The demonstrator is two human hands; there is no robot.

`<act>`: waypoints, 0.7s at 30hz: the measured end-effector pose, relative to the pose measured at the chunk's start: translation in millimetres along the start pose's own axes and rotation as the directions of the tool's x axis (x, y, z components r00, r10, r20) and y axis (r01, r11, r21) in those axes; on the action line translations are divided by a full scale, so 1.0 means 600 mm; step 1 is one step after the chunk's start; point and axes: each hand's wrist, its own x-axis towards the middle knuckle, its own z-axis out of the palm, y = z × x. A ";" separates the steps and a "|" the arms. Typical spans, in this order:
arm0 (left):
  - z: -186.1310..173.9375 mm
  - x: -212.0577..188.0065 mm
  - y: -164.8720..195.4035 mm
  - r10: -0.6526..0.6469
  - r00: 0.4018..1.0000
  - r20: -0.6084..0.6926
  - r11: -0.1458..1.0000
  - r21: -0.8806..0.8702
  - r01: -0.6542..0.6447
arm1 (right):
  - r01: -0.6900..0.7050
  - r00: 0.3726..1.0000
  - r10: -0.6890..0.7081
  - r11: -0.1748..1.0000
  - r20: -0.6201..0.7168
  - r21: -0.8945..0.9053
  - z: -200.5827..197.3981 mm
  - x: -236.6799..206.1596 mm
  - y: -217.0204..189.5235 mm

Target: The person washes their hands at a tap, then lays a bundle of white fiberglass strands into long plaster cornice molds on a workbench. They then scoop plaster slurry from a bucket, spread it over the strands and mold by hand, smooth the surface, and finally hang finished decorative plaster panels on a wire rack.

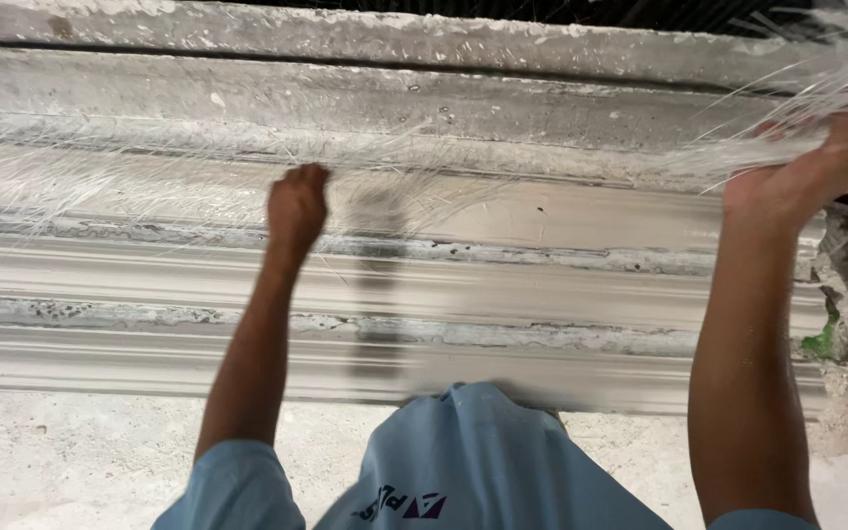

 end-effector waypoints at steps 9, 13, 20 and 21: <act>0.053 -0.067 -0.094 -0.240 0.925 -0.294 0.681 0.628 0.376 | -0.332 0.927 0.278 0.921 -0.252 -0.205 -0.050 -0.100 0.096; 0.098 -0.028 0.194 -0.371 0.928 0.023 0.771 -0.550 0.322 | -0.395 0.909 0.385 0.918 0.160 0.032 -0.043 -0.211 0.193; 0.179 -0.047 0.509 -0.160 0.960 0.229 0.727 -0.631 0.272 | -0.164 0.881 0.289 0.929 0.374 -0.332 -0.123 -0.091 0.135; 0.180 -0.039 0.497 -0.110 0.988 0.105 0.772 -0.617 0.152 | -0.492 0.839 0.443 0.866 0.315 0.092 -0.131 -0.035 0.108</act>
